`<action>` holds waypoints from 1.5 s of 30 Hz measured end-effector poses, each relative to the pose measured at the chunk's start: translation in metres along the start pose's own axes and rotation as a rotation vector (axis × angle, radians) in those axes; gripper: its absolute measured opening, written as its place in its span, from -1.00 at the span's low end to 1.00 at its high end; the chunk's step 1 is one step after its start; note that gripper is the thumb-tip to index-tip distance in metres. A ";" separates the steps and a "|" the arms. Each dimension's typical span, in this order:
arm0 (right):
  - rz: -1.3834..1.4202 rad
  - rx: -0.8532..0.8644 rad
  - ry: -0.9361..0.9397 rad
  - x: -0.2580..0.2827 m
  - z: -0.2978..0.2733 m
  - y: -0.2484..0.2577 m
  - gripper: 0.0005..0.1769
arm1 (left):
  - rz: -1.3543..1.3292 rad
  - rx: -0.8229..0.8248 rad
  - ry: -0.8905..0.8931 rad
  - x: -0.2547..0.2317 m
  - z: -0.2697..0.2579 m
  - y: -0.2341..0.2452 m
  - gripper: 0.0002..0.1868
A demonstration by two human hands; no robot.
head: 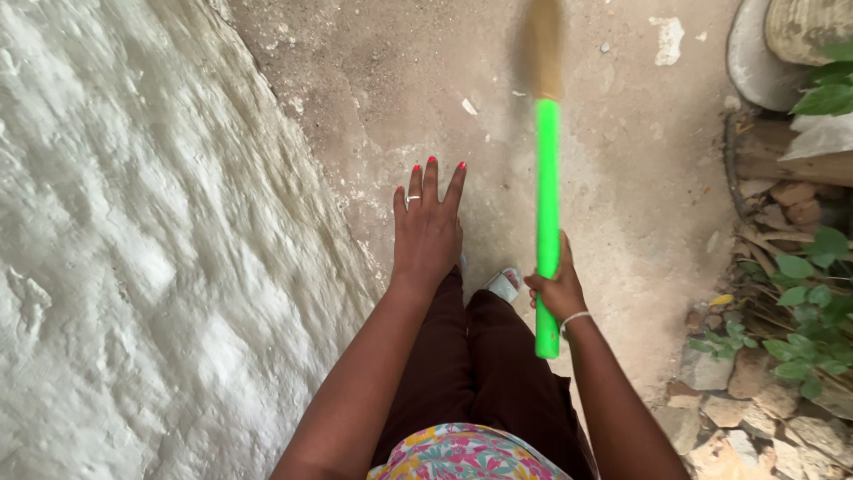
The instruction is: The person sweeps a concrete ground surface using a handheld brush broom.
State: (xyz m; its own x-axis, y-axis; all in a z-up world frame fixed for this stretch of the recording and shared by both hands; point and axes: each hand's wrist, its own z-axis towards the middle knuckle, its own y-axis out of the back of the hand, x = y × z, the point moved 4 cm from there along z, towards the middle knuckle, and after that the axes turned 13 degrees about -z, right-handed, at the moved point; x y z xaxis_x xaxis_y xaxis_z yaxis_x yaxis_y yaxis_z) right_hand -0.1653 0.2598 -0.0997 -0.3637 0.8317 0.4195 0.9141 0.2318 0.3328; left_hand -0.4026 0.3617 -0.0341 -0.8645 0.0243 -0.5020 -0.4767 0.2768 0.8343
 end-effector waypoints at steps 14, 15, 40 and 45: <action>-0.007 0.258 0.001 0.006 0.003 -0.092 0.13 | -0.035 0.036 0.039 0.005 -0.007 -0.001 -0.13; -0.050 0.251 0.018 0.014 0.004 -0.085 0.16 | -0.051 0.044 0.031 0.004 -0.005 -0.001 -0.13; -0.273 0.101 -0.051 -0.029 -0.081 0.143 0.14 | -0.012 -0.102 0.142 -0.013 -0.046 0.113 -0.14; -0.423 0.134 0.018 0.018 -0.045 0.156 -0.06 | 0.031 -0.141 0.210 -0.013 -0.055 0.114 -0.17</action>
State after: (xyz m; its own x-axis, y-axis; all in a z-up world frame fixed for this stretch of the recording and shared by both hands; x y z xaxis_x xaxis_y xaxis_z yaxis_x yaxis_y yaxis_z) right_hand -0.0371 0.2884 -0.0025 -0.7130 0.6407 0.2849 0.6987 0.6144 0.3665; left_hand -0.4547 0.3405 0.0802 -0.8863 -0.1730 -0.4295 -0.4540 0.1420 0.8796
